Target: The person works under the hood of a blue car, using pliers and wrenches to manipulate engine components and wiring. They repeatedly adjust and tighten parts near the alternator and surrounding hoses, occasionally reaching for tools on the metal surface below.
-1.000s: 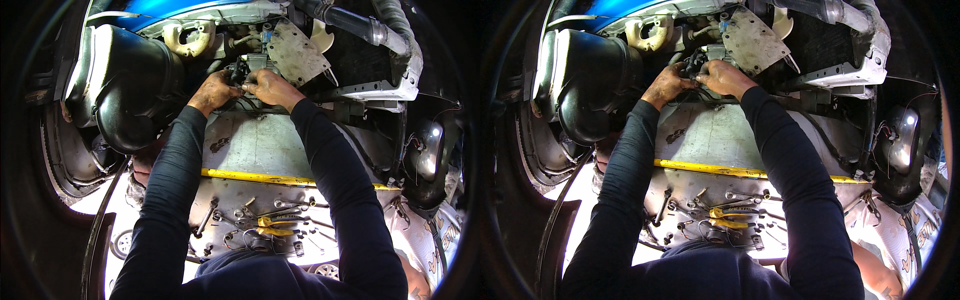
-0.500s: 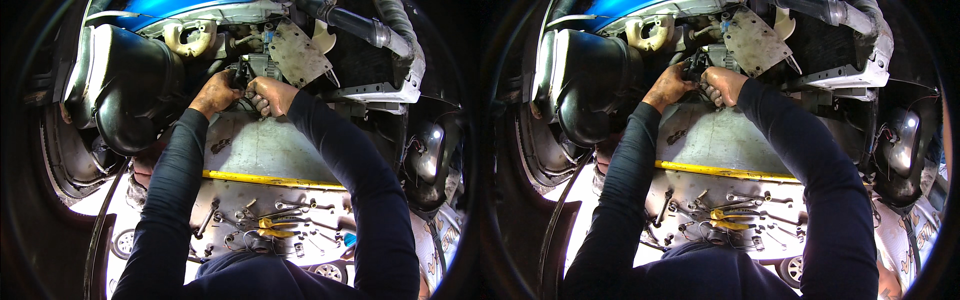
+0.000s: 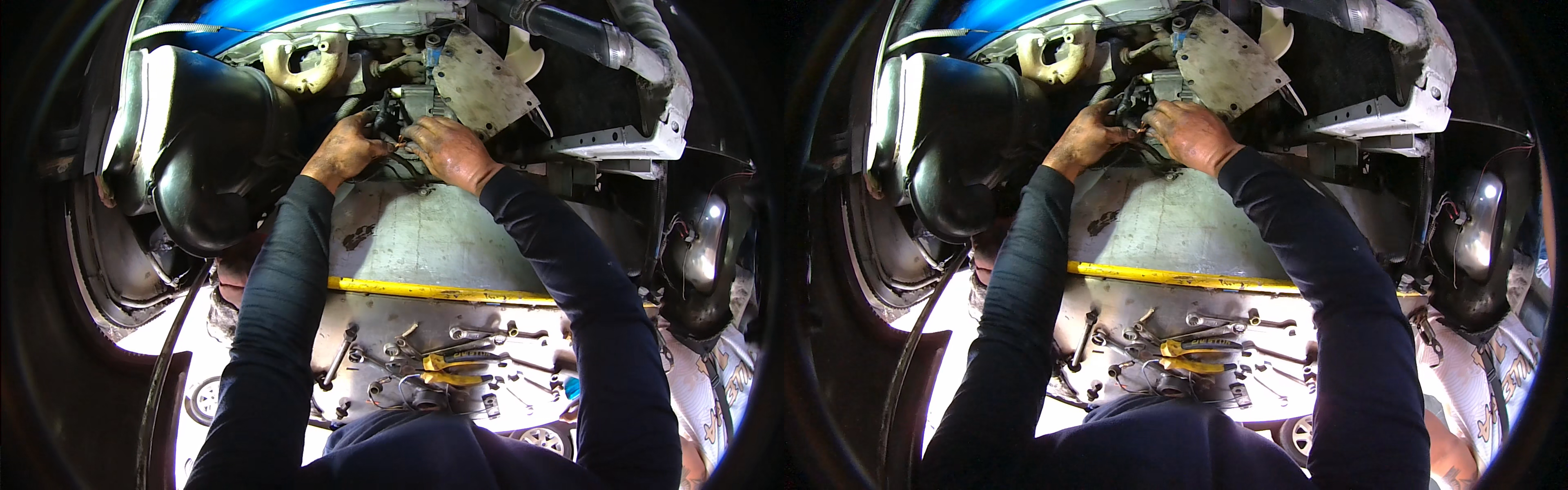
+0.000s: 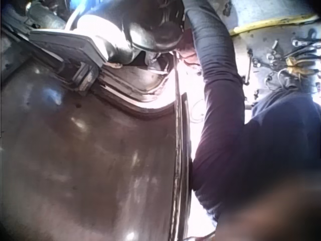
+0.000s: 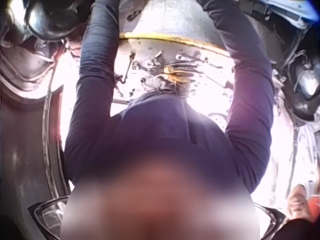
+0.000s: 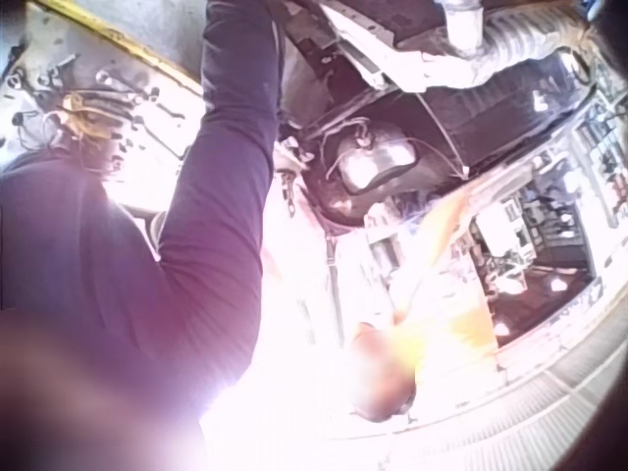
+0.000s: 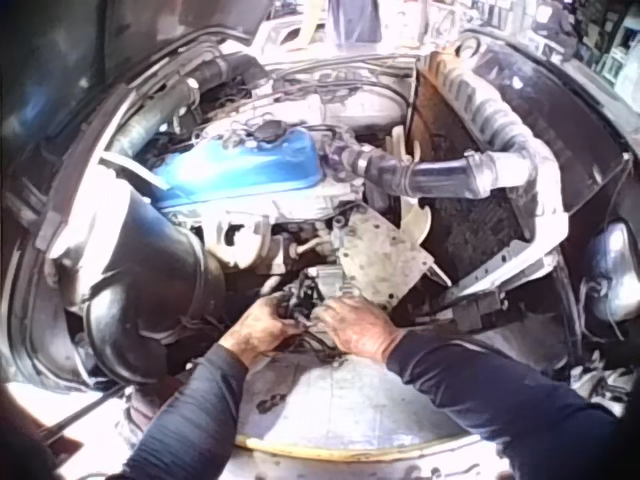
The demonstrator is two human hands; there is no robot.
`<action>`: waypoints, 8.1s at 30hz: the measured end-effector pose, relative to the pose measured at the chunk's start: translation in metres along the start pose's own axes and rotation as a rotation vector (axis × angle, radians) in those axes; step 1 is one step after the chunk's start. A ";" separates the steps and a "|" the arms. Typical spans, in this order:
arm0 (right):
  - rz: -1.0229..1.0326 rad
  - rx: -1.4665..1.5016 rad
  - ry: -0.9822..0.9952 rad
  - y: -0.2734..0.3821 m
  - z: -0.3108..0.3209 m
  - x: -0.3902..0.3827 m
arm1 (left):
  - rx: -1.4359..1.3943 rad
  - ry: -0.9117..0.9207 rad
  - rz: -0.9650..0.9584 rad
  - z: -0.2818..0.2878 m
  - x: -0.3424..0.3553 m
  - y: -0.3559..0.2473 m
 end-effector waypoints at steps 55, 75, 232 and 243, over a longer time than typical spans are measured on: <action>-0.046 0.293 -0.023 -0.010 0.011 0.032 | 0.034 0.084 0.073 0.001 -0.002 -0.002; -1.293 1.535 0.702 -0.001 -0.038 0.007 | 0.129 0.026 0.023 0.005 -0.002 0.000; -0.561 0.575 0.206 -0.008 -0.007 0.025 | 0.851 0.026 -0.033 0.014 -0.022 -0.068; -0.317 0.332 0.168 -0.004 -0.021 0.028 | 0.550 0.197 0.413 0.030 -0.002 -0.059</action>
Point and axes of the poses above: each hand's wrist, its own x-axis towards the middle knuckle, its own z-axis out of the back of the hand, y = z × x, the point moved 5 cm from there along x, towards the middle knuckle, and after that the axes turned 4 degrees about -z, right-handed, at the moved point
